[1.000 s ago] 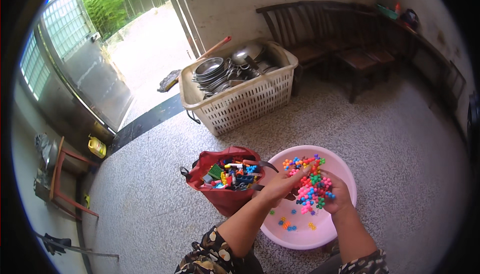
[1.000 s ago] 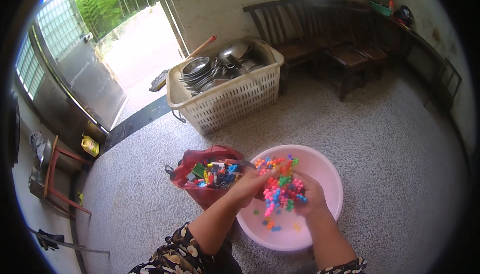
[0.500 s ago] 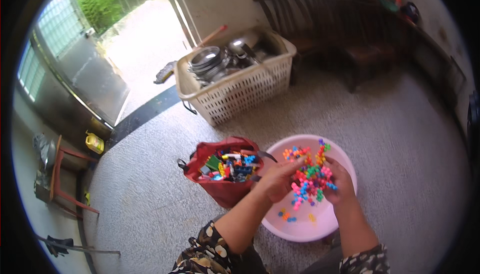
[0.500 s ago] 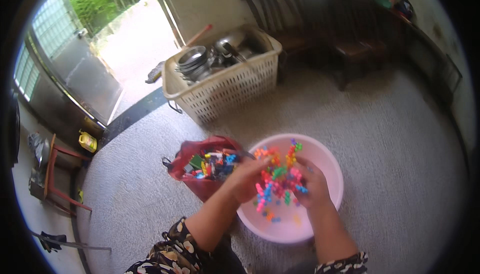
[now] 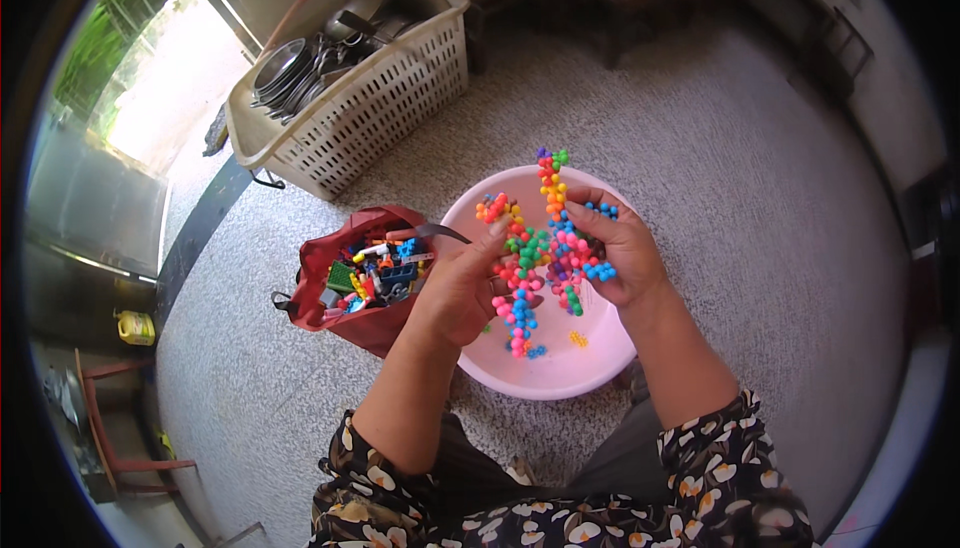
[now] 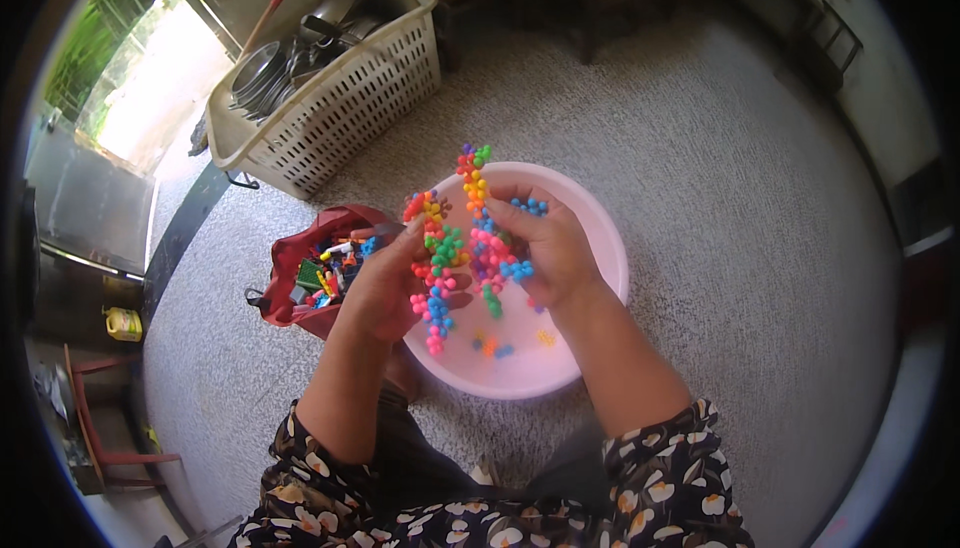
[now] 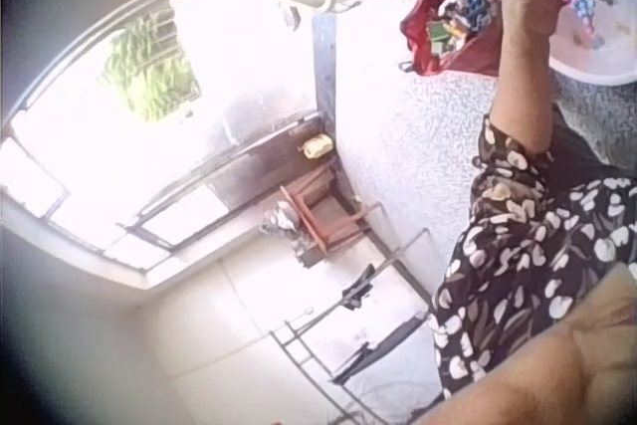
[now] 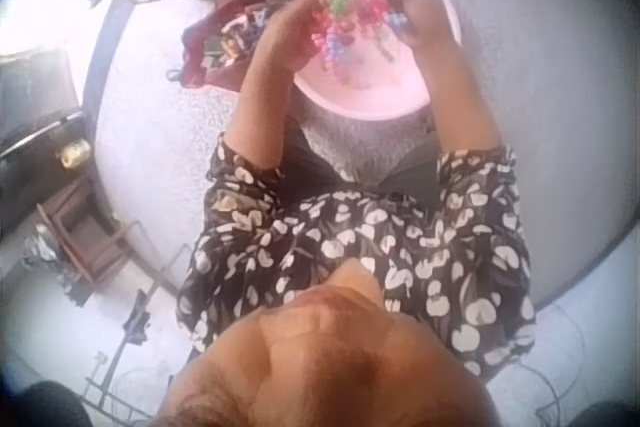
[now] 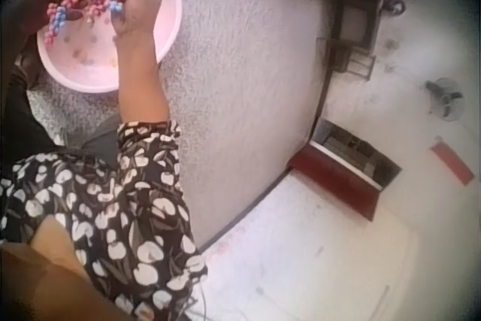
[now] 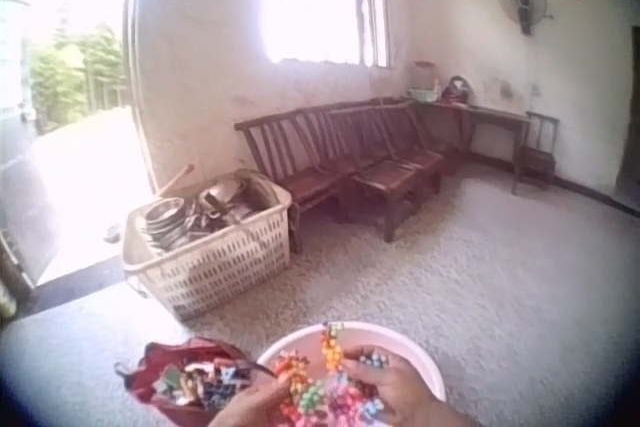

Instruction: The recorder is assembling colorful plastic snowflake-shaped building blocks into a structure.

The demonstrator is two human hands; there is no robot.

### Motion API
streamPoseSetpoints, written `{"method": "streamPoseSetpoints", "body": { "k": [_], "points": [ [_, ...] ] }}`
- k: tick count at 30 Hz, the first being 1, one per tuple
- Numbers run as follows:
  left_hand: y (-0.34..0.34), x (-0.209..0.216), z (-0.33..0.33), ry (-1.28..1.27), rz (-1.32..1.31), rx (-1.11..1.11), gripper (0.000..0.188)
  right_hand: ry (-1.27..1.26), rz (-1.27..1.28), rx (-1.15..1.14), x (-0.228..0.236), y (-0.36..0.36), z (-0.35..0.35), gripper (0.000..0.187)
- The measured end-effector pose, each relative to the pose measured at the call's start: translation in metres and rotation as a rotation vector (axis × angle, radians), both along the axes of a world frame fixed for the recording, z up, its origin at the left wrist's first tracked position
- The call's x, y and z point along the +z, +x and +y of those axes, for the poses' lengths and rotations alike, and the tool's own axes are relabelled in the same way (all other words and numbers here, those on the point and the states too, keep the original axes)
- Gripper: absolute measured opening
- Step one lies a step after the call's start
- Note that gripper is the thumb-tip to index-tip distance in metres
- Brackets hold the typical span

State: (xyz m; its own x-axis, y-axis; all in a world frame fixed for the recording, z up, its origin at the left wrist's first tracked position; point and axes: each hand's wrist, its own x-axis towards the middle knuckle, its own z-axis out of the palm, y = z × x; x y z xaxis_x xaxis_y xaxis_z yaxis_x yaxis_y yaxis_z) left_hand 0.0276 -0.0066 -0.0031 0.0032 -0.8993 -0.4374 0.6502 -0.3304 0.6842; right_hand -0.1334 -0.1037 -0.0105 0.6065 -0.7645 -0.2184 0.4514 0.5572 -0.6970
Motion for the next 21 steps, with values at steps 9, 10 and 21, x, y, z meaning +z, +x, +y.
{"method": "streamPoseSetpoints", "body": {
  "k": [9,10,21],
  "points": [
    [-0.007,0.005,-0.007,-0.068,-0.010,-0.053,0.055,-0.003,0.047,-0.120,0.012,-0.002,0.003,0.018],
    [-0.008,0.008,-0.006,-0.040,-0.051,-0.077,0.058,-0.024,0.061,-0.129,0.011,-0.003,0.003,0.017],
    [-0.014,0.009,-0.008,-0.129,-0.173,-0.018,0.049,-0.053,-0.039,-0.074,0.014,-0.006,0.007,0.019]
  ]
}}
